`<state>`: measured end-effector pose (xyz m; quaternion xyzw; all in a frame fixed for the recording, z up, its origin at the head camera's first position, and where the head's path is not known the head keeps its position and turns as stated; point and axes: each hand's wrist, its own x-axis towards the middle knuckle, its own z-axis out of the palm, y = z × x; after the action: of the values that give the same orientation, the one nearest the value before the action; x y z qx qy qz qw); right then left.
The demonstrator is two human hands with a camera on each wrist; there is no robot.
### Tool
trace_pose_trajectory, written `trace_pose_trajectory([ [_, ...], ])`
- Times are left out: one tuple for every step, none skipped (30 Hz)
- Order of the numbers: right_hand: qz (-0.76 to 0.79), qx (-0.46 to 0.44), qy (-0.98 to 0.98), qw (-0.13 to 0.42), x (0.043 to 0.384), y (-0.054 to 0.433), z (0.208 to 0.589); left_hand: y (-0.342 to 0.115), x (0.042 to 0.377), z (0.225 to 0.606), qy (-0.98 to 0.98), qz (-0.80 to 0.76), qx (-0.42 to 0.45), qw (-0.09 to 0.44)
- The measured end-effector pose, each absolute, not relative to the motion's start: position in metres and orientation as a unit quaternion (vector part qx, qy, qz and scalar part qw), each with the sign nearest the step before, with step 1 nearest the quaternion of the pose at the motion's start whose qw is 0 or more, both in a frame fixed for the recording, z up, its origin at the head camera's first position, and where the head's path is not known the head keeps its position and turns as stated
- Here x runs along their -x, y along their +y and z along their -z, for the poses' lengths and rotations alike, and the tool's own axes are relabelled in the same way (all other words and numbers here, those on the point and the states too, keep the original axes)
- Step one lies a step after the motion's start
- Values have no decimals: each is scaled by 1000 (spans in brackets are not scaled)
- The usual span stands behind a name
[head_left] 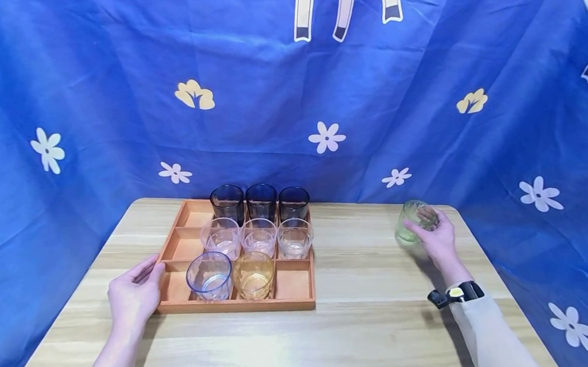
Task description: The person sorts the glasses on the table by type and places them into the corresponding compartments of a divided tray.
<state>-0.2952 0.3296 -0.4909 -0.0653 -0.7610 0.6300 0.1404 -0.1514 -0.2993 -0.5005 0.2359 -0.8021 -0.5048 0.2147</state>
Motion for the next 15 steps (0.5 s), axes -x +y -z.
trace_pose_trajectory([
  [-636, 56, -757, 141, 293, 325, 489, -299, 151, 500, -801, 505, -239, 214],
  [-641, 49, -753, 141, 291, 320, 487, -300, 151, 500, -802, 503, -240, 214],
  [-644, 44, -751, 140, 289, 316, 485, -300, 151, 500, -802, 503, -242, 213],
  [-647, 38, -749, 140, 287, 312, 483, -300, 151, 500, -802, 503, -242, 213],
  [-649, 32, -748, 138, 286, 308, 481, -300, 151, 500, -803, 502, -240, 214],
  [-650, 26, -747, 138, 284, 304, 479, -300, 151, 500, -803, 502, -238, 216],
  [-650, 20, -747, 138, 282, 300, 477, -300, 151, 501, -804, 501, -235, 217],
  [-648, 14, -749, 137, 281, 296, 475, -300, 151, 501, -804, 502, -231, 220],
  [-648, 6, -749, 138, 279, 293, 473, -300, 152, 502, -803, 503, -228, 222],
  [-649, -3, -748, 138, 278, 289, 471, -300, 152, 502, -802, 505, -227, 223],
  [-649, -10, -748, 139, 276, 285, 469, -300, 152, 503, -802, 506, -226, 225],
  [-651, -19, -746, 140, 274, 281, 467, -300, 152, 503, -800, 508, -226, 225],
  [-653, -28, -744, 140, 272, 277, 466, -300, 152, 503, -800, 509, -227, 224],
  [-656, -36, -741, 138, 270, 272, 464, -300, 152, 503, -799, 510, -227, 224],
  [-658, -46, -739, 137, 268, 268, 462, -300, 152, 503, -799, 511, -227, 223],
])
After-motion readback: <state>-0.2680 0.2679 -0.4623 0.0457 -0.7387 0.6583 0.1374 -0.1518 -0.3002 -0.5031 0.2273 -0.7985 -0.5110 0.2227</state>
